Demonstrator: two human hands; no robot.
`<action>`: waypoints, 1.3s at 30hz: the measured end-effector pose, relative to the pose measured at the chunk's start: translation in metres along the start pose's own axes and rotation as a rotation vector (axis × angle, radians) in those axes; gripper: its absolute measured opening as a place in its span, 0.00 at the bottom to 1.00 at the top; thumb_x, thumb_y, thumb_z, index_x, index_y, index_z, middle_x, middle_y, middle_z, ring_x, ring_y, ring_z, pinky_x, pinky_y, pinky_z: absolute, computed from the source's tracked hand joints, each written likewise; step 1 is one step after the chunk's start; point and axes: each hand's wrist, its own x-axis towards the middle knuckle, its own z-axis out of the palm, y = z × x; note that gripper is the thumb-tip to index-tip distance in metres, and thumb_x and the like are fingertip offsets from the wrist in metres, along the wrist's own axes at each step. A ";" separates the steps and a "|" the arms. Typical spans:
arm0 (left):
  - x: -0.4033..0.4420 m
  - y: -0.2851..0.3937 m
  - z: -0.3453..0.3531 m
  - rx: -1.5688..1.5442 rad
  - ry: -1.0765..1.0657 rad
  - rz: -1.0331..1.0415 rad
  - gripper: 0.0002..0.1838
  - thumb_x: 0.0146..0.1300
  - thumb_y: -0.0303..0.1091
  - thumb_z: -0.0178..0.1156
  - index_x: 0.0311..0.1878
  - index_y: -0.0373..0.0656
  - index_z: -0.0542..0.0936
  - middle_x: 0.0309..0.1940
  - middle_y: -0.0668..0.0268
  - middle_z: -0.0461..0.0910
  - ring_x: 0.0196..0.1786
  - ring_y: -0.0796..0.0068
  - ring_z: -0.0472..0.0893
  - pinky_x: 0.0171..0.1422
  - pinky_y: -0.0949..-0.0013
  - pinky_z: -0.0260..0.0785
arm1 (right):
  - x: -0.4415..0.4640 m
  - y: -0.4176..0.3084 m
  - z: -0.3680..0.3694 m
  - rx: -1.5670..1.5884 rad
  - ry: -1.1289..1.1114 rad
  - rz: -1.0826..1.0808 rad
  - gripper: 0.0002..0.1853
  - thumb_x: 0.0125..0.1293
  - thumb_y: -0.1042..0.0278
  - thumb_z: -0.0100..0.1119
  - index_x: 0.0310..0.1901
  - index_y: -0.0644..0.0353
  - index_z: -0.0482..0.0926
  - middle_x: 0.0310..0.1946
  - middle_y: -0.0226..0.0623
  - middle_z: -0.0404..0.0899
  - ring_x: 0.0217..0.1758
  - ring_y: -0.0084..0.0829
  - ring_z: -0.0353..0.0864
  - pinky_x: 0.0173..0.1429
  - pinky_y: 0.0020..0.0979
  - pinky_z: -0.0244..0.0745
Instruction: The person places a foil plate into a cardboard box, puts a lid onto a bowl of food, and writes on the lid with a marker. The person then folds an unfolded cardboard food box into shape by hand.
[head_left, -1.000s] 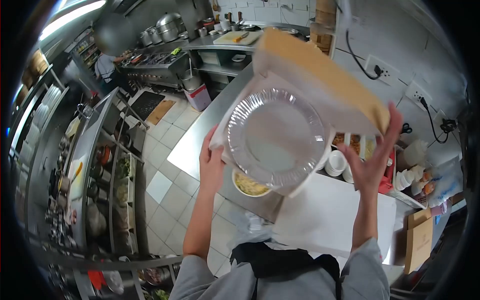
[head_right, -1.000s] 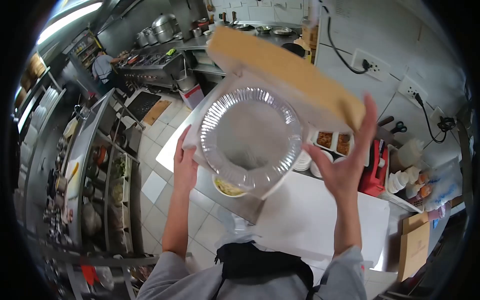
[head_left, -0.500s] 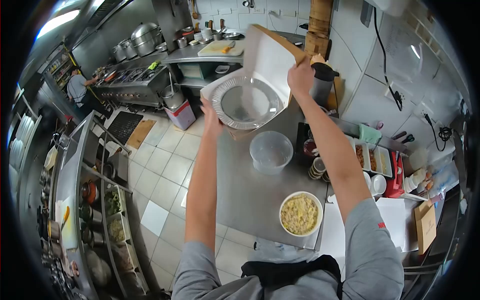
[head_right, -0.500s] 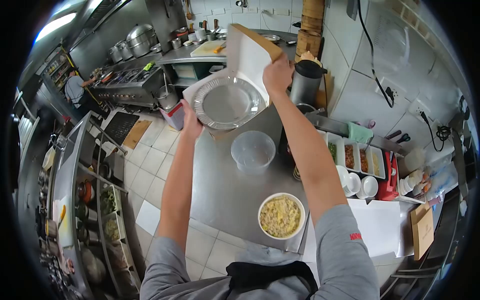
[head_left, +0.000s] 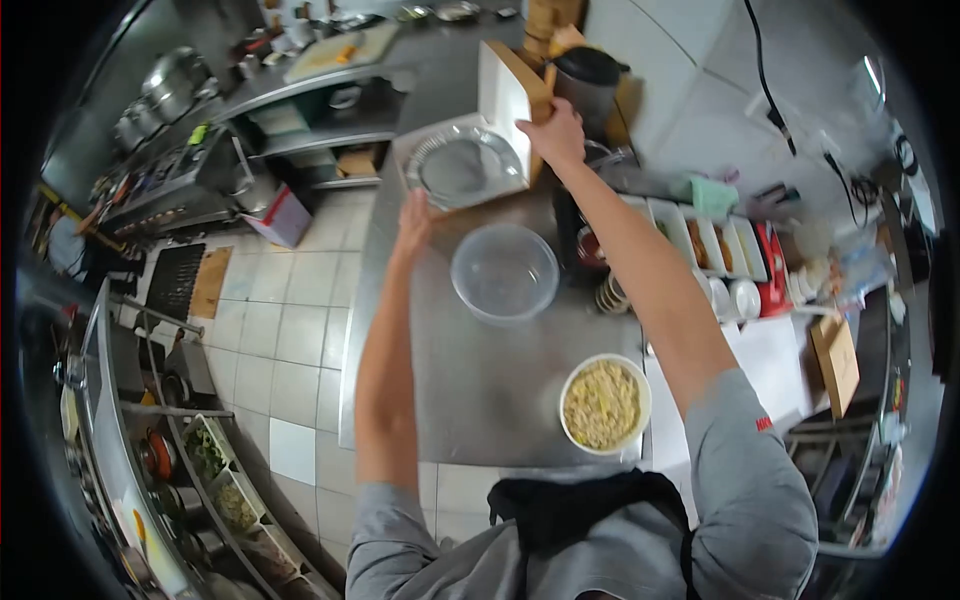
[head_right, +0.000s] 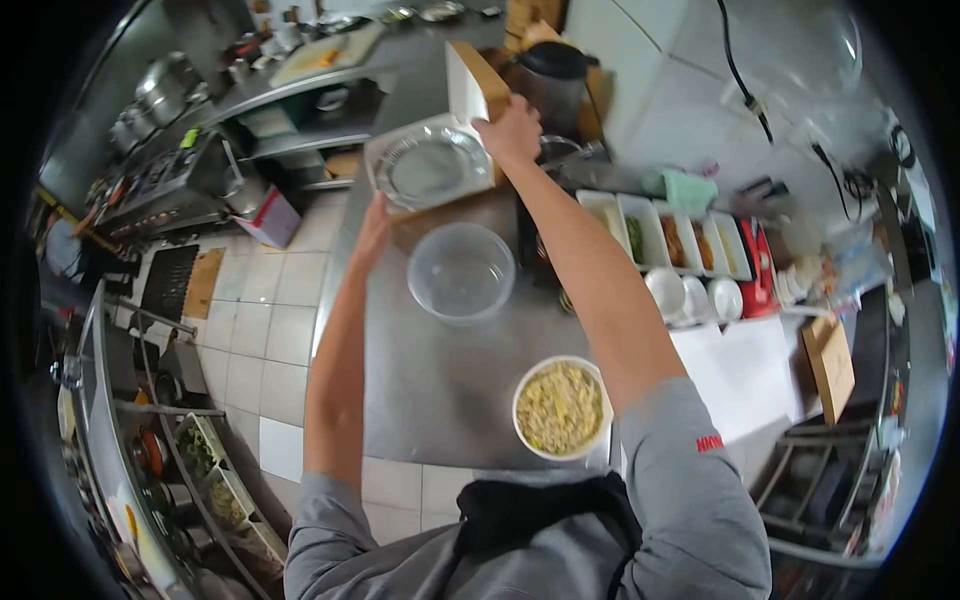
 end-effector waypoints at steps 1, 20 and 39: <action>-0.015 0.033 -0.002 -0.240 0.028 -0.228 0.35 0.69 0.56 0.37 0.68 0.38 0.55 0.66 0.55 0.59 0.68 0.62 0.59 0.70 0.61 0.48 | -0.006 -0.001 -0.012 -0.009 -0.017 0.025 0.35 0.47 0.52 0.65 0.58 0.48 0.63 0.55 0.45 0.65 0.59 0.49 0.66 0.57 0.49 0.68; -0.316 0.255 0.055 -0.351 0.044 -0.601 0.16 0.69 0.35 0.48 0.53 0.35 0.74 0.42 0.63 0.78 0.42 0.79 0.77 0.42 0.76 0.69 | -0.153 0.145 -0.300 0.156 0.056 -0.229 0.09 0.62 0.71 0.56 0.43 0.59 0.79 0.44 0.32 0.76 0.43 0.24 0.74 0.44 0.24 0.71; -0.350 0.302 0.128 -0.116 0.249 -0.386 0.26 0.70 0.37 0.42 0.68 0.42 0.53 0.63 0.52 0.62 0.64 0.63 0.64 0.64 0.61 0.57 | -0.122 0.177 -0.509 0.218 0.425 -0.486 0.08 0.62 0.70 0.57 0.38 0.66 0.78 0.42 0.37 0.77 0.40 0.29 0.76 0.41 0.25 0.71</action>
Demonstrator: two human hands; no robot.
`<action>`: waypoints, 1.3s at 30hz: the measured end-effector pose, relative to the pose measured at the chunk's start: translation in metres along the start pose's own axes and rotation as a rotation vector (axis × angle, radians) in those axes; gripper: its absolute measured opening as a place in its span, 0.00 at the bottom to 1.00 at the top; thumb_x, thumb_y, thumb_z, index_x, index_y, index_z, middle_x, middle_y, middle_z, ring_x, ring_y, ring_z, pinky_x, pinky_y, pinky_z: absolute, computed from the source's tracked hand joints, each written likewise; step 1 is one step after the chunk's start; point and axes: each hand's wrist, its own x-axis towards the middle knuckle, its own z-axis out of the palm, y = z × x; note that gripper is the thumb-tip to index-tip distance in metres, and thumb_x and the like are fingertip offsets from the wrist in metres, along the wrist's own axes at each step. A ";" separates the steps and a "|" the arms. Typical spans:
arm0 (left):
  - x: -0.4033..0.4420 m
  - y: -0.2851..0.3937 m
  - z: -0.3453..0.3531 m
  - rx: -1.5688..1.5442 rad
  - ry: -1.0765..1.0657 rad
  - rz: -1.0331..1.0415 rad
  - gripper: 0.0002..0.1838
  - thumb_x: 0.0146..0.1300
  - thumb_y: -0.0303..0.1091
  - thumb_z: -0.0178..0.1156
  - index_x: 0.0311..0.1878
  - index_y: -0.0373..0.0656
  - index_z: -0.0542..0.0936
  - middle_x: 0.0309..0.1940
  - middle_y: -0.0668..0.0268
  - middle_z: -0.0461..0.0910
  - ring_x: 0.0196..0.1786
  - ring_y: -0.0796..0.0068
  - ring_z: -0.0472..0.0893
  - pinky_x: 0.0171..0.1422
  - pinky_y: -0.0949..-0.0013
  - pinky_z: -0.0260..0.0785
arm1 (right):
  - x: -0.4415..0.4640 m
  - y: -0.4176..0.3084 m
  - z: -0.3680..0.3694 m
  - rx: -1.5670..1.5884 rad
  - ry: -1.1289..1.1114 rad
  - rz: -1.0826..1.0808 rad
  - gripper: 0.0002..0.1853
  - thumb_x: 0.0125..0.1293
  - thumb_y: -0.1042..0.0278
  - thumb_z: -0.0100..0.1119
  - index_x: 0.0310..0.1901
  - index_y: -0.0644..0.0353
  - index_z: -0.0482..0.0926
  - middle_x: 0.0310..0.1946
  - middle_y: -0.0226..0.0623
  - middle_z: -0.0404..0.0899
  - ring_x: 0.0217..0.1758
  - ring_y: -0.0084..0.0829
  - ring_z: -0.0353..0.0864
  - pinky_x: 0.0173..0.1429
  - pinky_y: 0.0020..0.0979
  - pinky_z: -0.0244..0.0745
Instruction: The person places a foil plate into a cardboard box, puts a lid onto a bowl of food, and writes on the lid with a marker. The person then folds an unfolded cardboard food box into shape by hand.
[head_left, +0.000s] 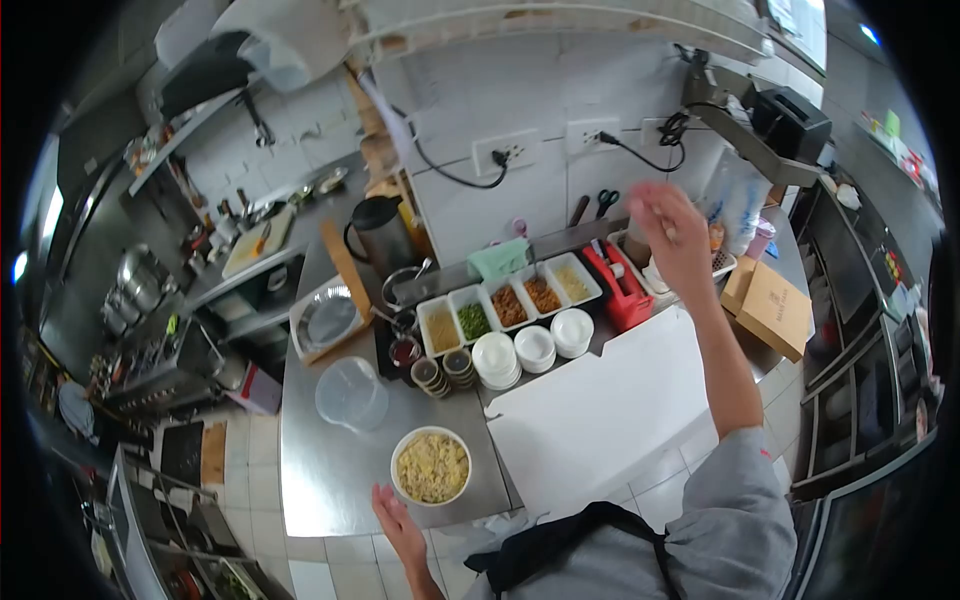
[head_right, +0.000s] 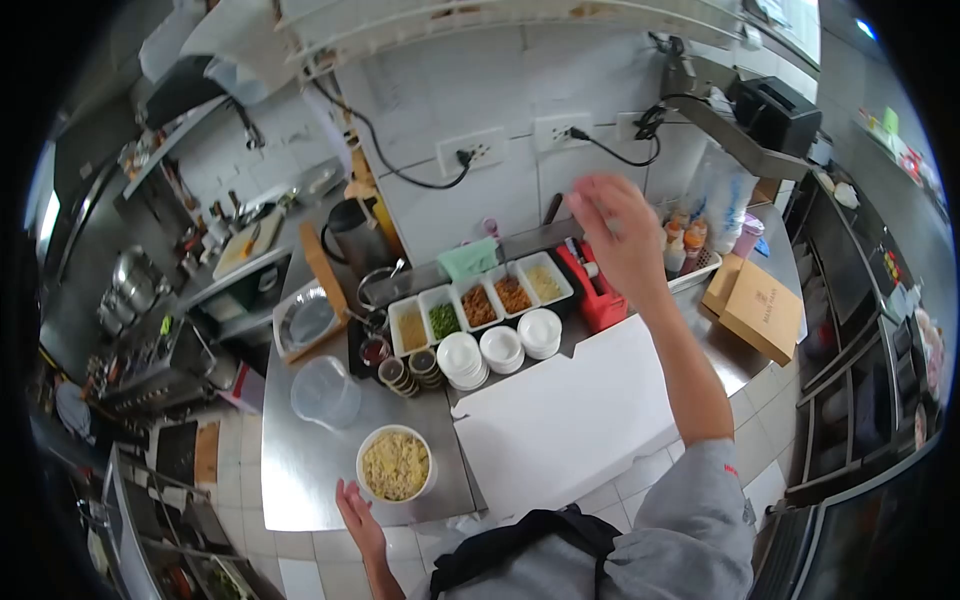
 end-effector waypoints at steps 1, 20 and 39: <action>-0.009 -0.014 0.002 -0.032 0.016 0.004 0.26 0.69 0.35 0.42 0.69 0.44 0.52 0.63 0.54 0.62 0.64 0.63 0.63 0.63 0.60 0.58 | 0.018 0.003 -0.004 -0.018 0.052 -0.078 0.08 0.62 0.70 0.56 0.38 0.66 0.78 0.41 0.37 0.77 0.40 0.30 0.76 0.40 0.25 0.71; -0.033 -0.058 0.074 0.090 0.147 0.200 0.57 0.37 0.31 0.74 0.66 0.30 0.46 0.61 0.48 0.58 0.64 0.54 0.62 0.67 0.59 0.53 | -0.037 0.106 0.366 -0.108 -0.823 -0.322 0.08 0.55 0.70 0.52 0.31 0.60 0.80 0.36 0.45 0.79 0.43 0.46 0.77 0.49 0.42 0.72; -0.013 -0.073 0.061 0.587 0.038 0.125 0.61 0.34 0.50 0.75 0.65 0.30 0.51 0.60 0.51 0.61 0.63 0.51 0.62 0.64 0.54 0.51 | -0.011 0.146 0.508 -0.784 -1.401 -0.039 0.09 0.47 0.70 0.64 0.33 0.59 0.83 0.29 0.47 0.81 0.30 0.41 0.83 0.33 0.39 0.79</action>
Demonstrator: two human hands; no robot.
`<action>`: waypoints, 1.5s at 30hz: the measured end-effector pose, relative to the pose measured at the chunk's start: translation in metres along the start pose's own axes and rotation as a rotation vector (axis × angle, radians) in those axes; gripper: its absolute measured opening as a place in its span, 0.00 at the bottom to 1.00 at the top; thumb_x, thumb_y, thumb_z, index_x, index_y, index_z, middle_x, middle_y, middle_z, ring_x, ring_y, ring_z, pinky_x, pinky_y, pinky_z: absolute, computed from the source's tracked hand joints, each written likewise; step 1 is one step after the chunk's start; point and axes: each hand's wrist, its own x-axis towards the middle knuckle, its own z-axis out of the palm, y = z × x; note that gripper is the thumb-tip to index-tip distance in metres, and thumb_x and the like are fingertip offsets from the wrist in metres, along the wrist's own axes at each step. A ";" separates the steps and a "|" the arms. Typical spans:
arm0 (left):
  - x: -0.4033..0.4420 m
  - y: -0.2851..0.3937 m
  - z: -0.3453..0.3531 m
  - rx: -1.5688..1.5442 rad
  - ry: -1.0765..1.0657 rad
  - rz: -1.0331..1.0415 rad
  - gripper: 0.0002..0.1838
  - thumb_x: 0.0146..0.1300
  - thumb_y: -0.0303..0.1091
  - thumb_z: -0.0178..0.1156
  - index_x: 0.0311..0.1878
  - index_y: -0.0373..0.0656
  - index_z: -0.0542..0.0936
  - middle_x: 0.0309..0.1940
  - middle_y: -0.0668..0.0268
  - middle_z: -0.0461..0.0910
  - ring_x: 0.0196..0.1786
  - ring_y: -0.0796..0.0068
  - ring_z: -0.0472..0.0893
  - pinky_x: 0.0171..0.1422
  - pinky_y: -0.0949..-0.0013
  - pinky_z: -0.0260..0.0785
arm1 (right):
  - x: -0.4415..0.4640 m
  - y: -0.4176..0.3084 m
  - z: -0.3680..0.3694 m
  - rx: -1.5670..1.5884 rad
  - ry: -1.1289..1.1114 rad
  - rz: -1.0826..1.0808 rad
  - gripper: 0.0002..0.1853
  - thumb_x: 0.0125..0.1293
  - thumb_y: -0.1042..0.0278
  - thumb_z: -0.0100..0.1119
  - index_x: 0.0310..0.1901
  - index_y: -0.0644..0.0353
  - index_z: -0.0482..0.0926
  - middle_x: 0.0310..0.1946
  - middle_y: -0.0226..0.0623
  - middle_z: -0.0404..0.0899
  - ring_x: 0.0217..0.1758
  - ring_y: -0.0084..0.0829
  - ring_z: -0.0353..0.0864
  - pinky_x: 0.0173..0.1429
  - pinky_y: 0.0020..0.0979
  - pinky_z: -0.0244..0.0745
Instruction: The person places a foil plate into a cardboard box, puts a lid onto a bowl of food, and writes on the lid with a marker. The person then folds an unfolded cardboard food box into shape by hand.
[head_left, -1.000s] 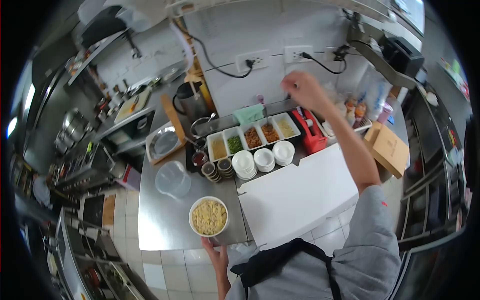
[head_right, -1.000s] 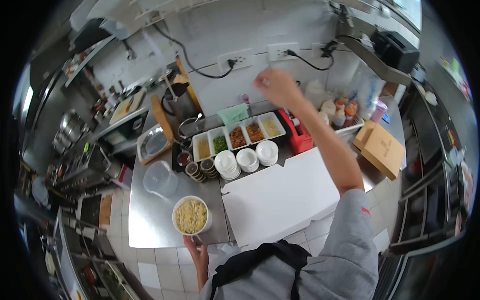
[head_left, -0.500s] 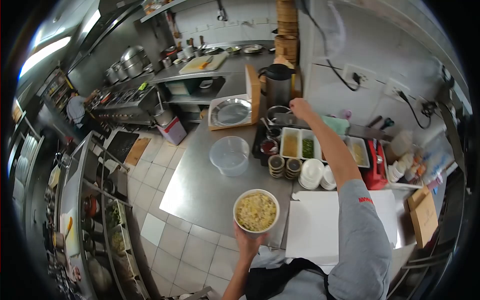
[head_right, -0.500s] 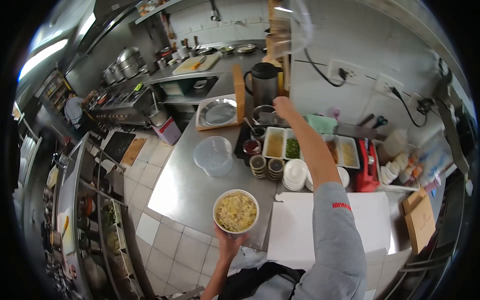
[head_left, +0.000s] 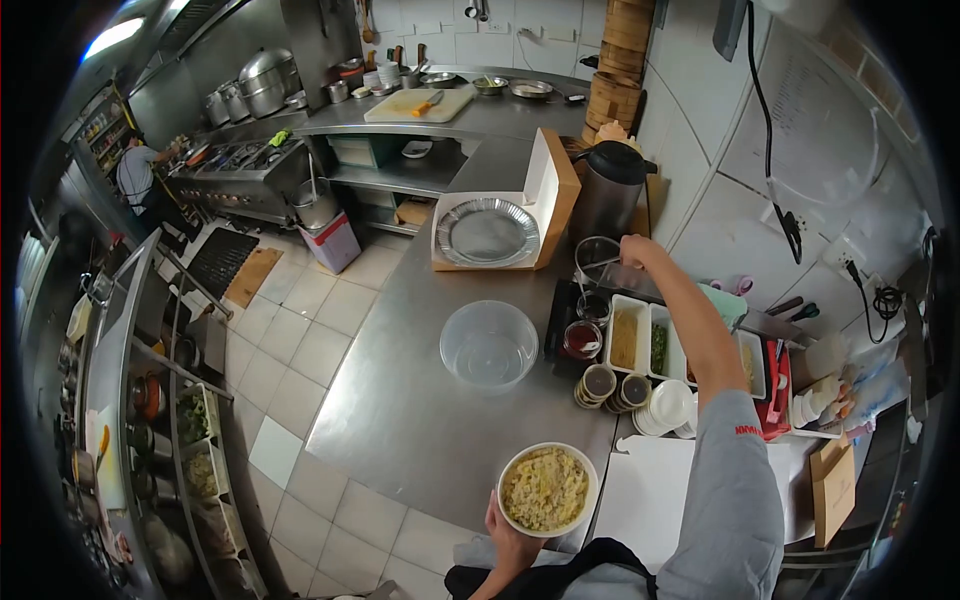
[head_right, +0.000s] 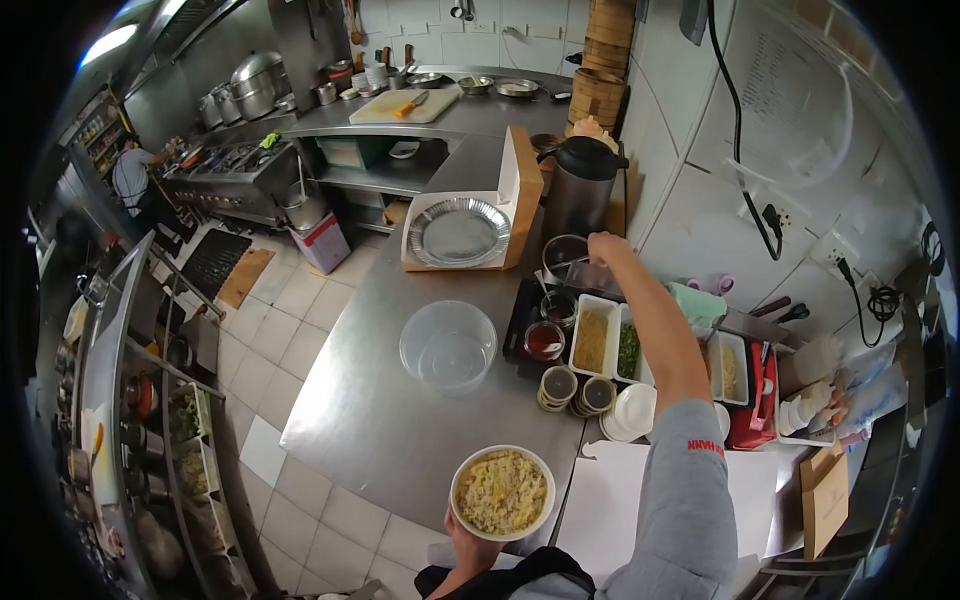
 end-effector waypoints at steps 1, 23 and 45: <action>0.000 -0.001 0.000 0.000 -0.024 -0.017 0.60 0.34 0.50 0.75 0.65 0.30 0.51 0.60 0.51 0.60 0.64 0.51 0.61 0.64 0.54 0.51 | -0.014 -0.006 -0.012 -0.043 -0.019 0.010 0.09 0.48 0.74 0.59 0.33 0.62 0.83 0.27 0.48 0.81 0.24 0.41 0.82 0.28 0.34 0.79; -0.002 -0.010 -0.001 0.151 -0.190 0.005 0.46 0.44 0.55 0.66 0.61 0.34 0.64 0.61 0.46 0.60 0.65 0.47 0.60 0.65 0.53 0.52 | -0.056 -0.014 -0.062 0.216 -0.220 0.049 0.10 0.49 0.69 0.62 0.34 0.62 0.83 0.32 0.49 0.82 0.39 0.43 0.81 0.44 0.37 0.76; 0.005 0.000 0.001 -0.180 -0.075 -0.167 0.54 0.39 0.56 0.71 0.64 0.33 0.58 0.61 0.51 0.62 0.65 0.52 0.61 0.65 0.57 0.52 | -0.027 0.000 -0.013 -0.144 0.067 -0.191 0.16 0.50 0.68 0.62 0.44 0.50 0.81 0.50 0.36 0.72 0.58 0.38 0.67 0.58 0.38 0.69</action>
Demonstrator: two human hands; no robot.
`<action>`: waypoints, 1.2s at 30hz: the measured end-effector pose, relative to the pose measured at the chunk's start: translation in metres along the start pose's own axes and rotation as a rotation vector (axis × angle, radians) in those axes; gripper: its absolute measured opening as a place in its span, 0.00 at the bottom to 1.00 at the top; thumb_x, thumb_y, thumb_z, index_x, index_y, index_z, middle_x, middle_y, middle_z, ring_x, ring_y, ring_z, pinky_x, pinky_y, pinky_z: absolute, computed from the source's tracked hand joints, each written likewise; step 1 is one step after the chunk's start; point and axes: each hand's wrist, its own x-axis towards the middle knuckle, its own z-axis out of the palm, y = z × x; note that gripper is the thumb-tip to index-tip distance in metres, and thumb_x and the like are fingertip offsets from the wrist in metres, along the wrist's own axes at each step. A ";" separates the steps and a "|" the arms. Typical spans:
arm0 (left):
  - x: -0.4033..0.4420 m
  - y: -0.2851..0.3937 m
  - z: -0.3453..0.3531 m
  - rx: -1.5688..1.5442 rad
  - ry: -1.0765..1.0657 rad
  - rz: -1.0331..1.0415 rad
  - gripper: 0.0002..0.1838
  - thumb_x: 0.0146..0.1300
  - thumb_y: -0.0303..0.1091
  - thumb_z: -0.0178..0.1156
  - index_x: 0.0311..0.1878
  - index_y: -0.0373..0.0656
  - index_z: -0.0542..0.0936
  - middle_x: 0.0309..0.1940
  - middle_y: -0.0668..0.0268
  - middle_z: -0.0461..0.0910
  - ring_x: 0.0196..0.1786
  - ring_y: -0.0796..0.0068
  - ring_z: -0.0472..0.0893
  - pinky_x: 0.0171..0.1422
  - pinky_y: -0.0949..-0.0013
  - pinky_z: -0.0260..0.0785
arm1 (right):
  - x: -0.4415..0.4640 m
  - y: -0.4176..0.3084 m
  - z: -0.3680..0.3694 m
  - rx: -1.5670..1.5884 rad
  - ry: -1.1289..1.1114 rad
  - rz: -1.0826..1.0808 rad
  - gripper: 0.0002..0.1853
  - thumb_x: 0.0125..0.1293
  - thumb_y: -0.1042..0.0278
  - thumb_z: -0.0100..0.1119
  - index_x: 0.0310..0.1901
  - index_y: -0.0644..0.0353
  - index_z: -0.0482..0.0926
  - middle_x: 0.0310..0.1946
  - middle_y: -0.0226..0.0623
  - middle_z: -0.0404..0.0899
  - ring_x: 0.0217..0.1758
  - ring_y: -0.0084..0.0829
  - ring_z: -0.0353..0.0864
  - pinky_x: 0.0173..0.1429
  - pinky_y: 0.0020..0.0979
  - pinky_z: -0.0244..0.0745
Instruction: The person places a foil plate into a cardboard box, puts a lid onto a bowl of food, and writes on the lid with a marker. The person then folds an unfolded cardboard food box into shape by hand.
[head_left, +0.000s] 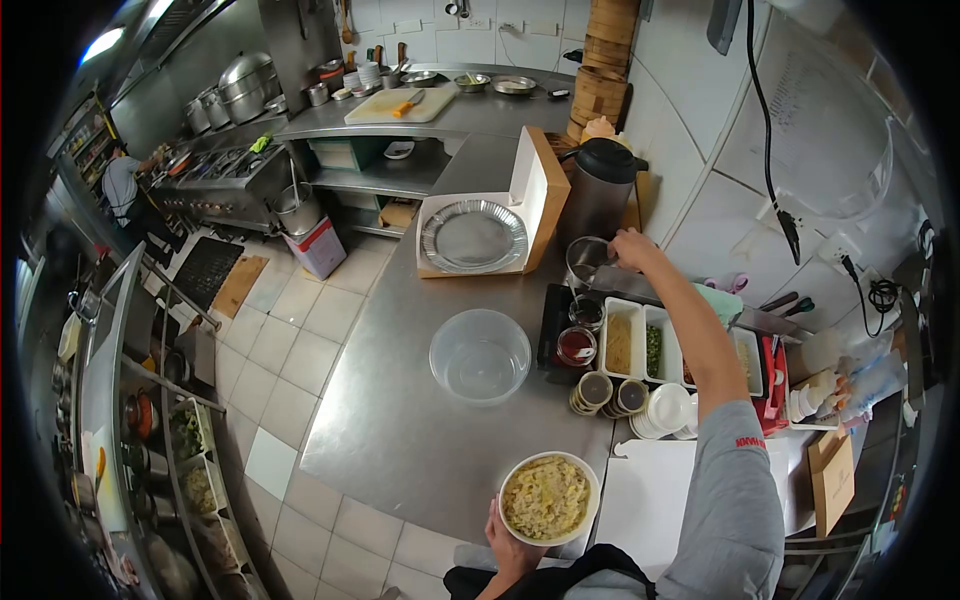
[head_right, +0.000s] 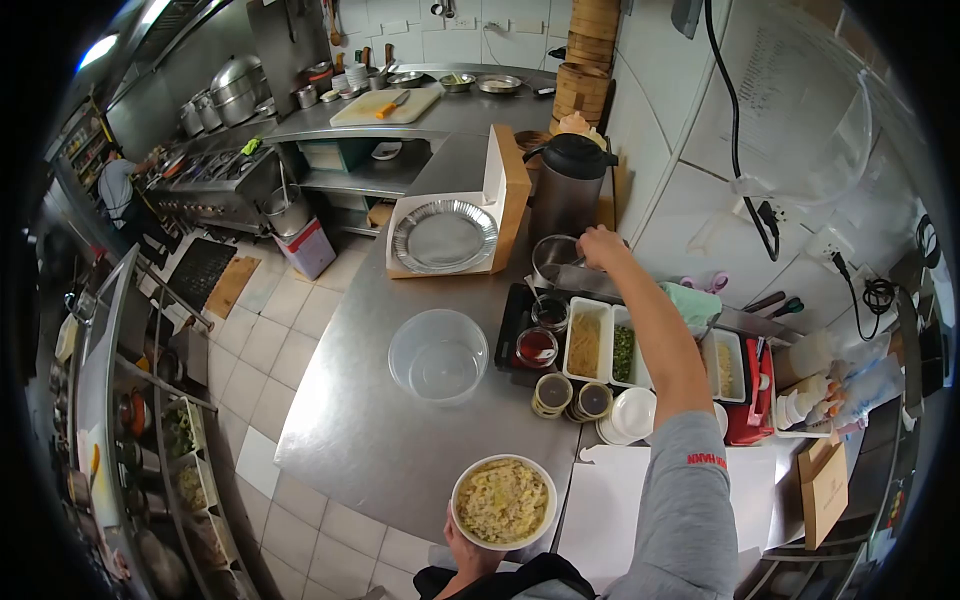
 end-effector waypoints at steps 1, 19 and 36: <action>0.000 0.000 0.000 -0.008 0.007 0.005 0.54 0.39 0.56 0.71 0.64 0.33 0.58 0.61 0.51 0.61 0.65 0.52 0.61 0.65 0.57 0.52 | -0.001 0.001 0.001 -0.018 0.018 -0.016 0.16 0.51 0.69 0.61 0.44 0.52 0.80 0.49 0.37 0.73 0.56 0.39 0.69 0.57 0.39 0.70; -0.005 -0.006 -0.003 0.339 0.009 0.196 0.56 0.37 0.55 0.72 0.66 0.36 0.57 0.61 0.50 0.61 0.65 0.49 0.58 0.64 0.54 0.52 | -0.019 0.010 -0.004 0.267 0.242 -0.057 0.12 0.49 0.60 0.63 0.36 0.53 0.81 0.36 0.40 0.81 0.42 0.44 0.80 0.45 0.41 0.75; -0.005 -0.002 -0.004 0.403 0.082 0.403 0.48 0.36 0.49 0.73 0.60 0.36 0.64 0.57 0.50 0.65 0.59 0.50 0.65 0.60 0.51 0.53 | -0.149 0.029 -0.014 0.458 0.822 -0.102 0.06 0.59 0.67 0.53 0.33 0.58 0.79 0.32 0.38 0.78 0.39 0.41 0.77 0.42 0.39 0.73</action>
